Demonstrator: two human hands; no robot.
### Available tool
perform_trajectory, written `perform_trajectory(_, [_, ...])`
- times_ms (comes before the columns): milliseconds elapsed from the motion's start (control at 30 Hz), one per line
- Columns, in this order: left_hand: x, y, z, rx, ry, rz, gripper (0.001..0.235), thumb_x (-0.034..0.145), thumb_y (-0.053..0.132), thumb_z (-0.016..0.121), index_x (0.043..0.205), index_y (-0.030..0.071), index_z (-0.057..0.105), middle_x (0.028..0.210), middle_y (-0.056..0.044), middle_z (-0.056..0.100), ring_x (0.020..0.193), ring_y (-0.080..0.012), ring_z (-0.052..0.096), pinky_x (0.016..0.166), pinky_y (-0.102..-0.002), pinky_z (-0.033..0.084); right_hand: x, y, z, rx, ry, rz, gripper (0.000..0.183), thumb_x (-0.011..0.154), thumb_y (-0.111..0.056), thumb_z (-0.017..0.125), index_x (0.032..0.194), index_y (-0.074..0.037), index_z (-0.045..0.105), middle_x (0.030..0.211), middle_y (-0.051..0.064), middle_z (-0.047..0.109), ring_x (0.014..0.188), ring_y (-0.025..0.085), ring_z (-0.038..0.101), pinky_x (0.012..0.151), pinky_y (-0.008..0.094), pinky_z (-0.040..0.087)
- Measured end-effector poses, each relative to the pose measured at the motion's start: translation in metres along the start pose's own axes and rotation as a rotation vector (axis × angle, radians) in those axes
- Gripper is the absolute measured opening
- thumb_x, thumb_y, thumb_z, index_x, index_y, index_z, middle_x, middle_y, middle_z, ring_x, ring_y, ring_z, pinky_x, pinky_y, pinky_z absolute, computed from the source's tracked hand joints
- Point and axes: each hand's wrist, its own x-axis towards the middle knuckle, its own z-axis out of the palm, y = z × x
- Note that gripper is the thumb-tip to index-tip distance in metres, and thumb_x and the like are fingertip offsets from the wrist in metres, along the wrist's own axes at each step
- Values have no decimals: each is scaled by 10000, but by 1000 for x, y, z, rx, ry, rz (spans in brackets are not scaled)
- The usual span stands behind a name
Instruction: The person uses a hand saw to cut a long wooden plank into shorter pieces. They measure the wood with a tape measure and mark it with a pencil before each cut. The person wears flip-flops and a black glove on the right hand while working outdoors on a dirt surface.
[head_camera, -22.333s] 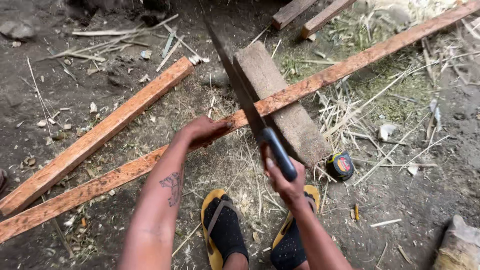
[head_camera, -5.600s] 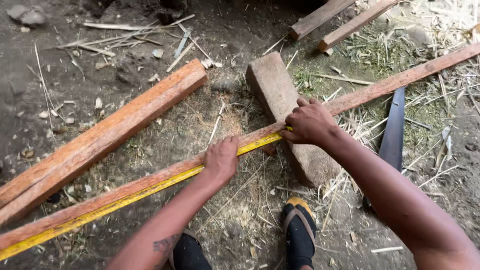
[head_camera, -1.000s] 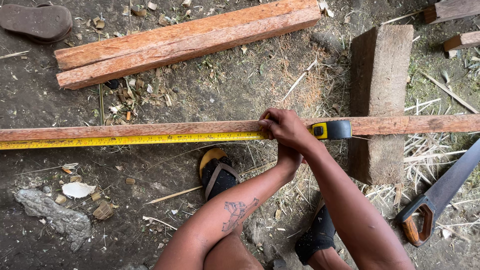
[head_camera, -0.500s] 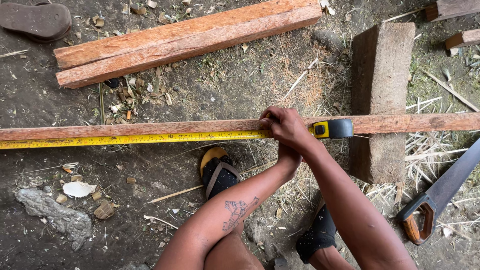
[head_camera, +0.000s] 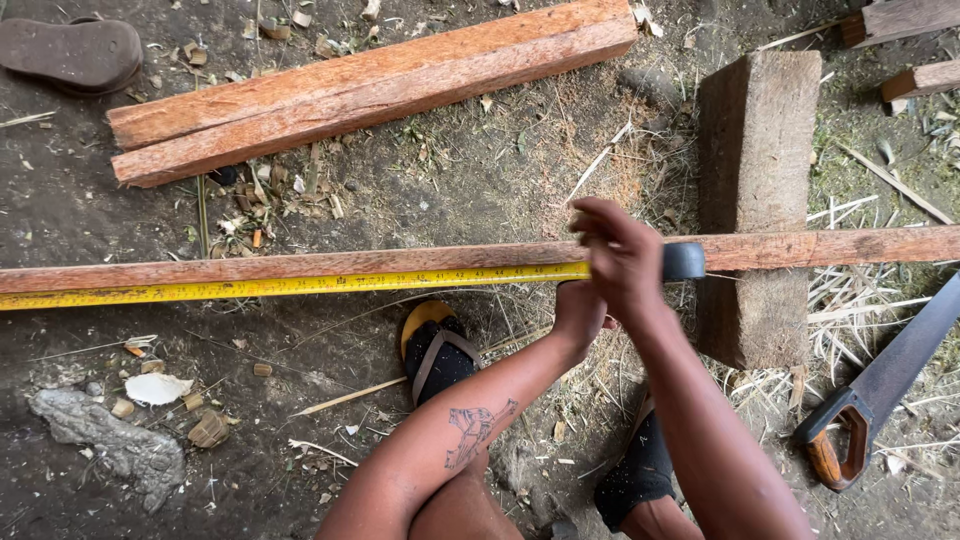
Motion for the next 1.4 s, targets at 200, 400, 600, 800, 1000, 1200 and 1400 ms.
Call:
perform_trajectory(200, [-23,34,5,-124,70,-67,355,1027,327,590,1007,-18,671,758,-83,710,510,-109,617,443,-249,485,-26,11,-61,-799,41,-71,112,1072,-136,603,1108,-61,677,899,74,747,825,204,694,693,356,524])
perform_trajectory(400, [-62,49,-3,-195,219,35,388,1024,361,512,1021,13,685,852,-70,744,625,-115,686,527,-238,579,-27,41,-49,-618,117,49,210,1138,-213,488,1045,-45,572,792,47,720,612,212,686,499,373,484])
perform_trajectory(600, [-110,63,-104,-354,477,216,465,1047,410,511,1064,-10,709,966,-130,741,674,-197,658,613,-321,557,-56,35,-23,-651,207,96,239,1121,-262,481,1013,-77,586,741,43,730,585,257,682,553,409,498])
perform_trajectory(800, [-120,62,-173,-652,650,292,477,1050,450,433,1177,23,603,1043,-102,703,914,-237,703,813,-379,563,-86,36,-16,-598,166,194,256,1100,-284,480,1003,-73,587,751,51,738,613,268,707,567,408,515])
perform_trajectory(1000, [-135,71,-141,-604,609,357,490,1059,431,377,1130,-2,596,1007,-140,721,924,-265,732,821,-393,599,-88,27,-29,-607,172,298,294,1095,-321,467,1002,-80,606,751,85,739,646,288,717,617,426,524])
perform_trajectory(1200, [-124,83,-128,-661,572,382,416,1085,385,397,1125,15,582,1006,-115,715,906,-246,717,783,-387,579,-84,19,-21,-641,131,332,314,1097,-337,444,1004,-77,594,713,103,714,601,298,695,586,442,504])
perform_trajectory(1400, [-103,83,-136,-571,612,433,438,1095,360,395,1138,-15,616,1012,-153,706,832,-239,719,752,-377,605,-93,13,-9,-660,104,372,334,1097,-342,428,967,-78,588,685,103,703,585,304,686,581,455,499])
